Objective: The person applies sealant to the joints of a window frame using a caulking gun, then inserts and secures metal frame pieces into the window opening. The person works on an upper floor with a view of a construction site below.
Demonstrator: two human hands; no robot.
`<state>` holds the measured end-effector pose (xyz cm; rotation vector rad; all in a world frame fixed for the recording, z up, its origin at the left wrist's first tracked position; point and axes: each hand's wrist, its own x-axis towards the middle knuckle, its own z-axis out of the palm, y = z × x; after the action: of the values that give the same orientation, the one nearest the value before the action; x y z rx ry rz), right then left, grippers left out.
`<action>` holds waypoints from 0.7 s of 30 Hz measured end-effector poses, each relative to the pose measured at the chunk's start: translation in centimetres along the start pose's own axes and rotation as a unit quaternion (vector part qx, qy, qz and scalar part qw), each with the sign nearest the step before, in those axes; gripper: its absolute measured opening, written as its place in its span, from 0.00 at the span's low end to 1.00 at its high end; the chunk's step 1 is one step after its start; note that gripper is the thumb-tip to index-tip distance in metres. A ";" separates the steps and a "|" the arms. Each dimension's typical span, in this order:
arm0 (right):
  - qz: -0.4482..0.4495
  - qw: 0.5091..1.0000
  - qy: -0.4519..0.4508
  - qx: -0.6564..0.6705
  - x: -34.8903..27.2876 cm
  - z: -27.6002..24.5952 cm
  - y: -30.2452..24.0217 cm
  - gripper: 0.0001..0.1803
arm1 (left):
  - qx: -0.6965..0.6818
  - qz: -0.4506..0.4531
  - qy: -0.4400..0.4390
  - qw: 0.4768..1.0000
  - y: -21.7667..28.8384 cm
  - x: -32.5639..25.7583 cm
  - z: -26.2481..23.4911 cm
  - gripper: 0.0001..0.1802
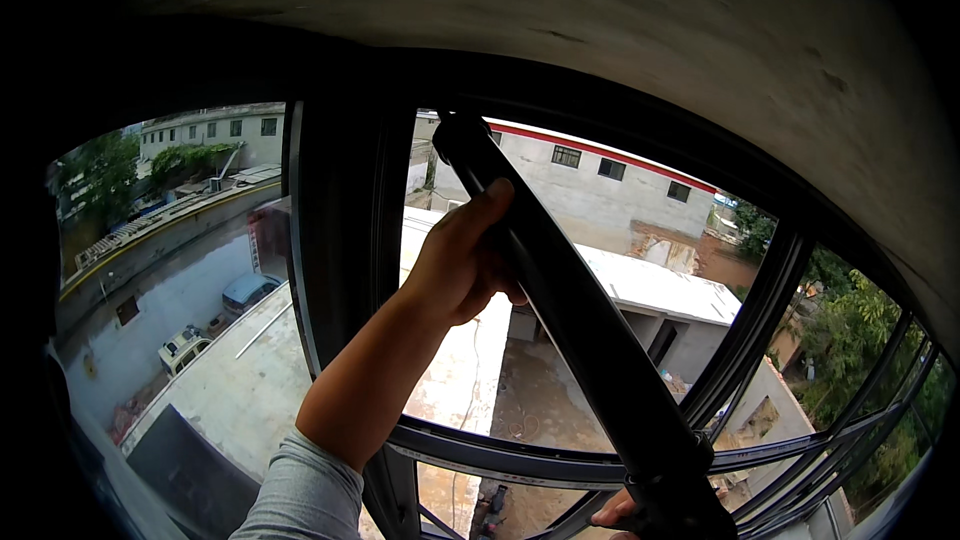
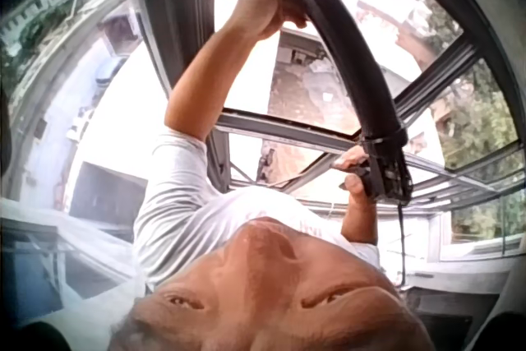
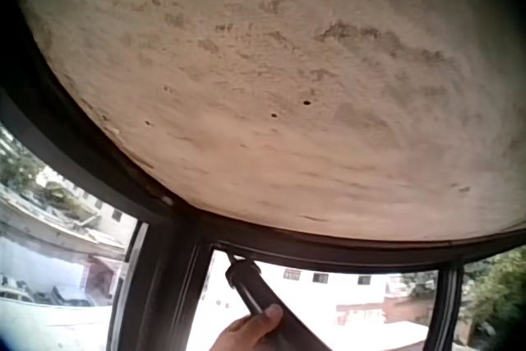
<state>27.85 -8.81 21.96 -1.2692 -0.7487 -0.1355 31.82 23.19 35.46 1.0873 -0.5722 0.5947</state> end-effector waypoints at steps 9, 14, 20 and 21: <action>-0.014 0.996 -0.009 -0.084 -3.5 -6.7 2.7 0.25 | -0.032 -0.041 -0.050 0.997 -3.4 0.7 3.0 0.35; -0.025 0.994 0.032 -0.105 -4.1 -6.6 1.2 0.22 | -0.031 -0.077 -0.066 0.994 -5.0 1.1 5.2 0.36; -0.041 0.987 0.049 -0.145 -4.9 -7.9 0.2 0.21 | -0.047 -0.105 -0.112 0.987 -7.3 2.0 7.5 0.36; -0.051 0.985 0.055 -0.152 -4.9 -7.9 0.2 0.21 | -0.046 -0.109 -0.119 0.986 -7.7 2.1 7.8 0.37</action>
<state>27.66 -17.35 18.23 -1.4995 -0.7167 -0.4135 37.61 13.65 34.84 1.1230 -0.6698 0.2476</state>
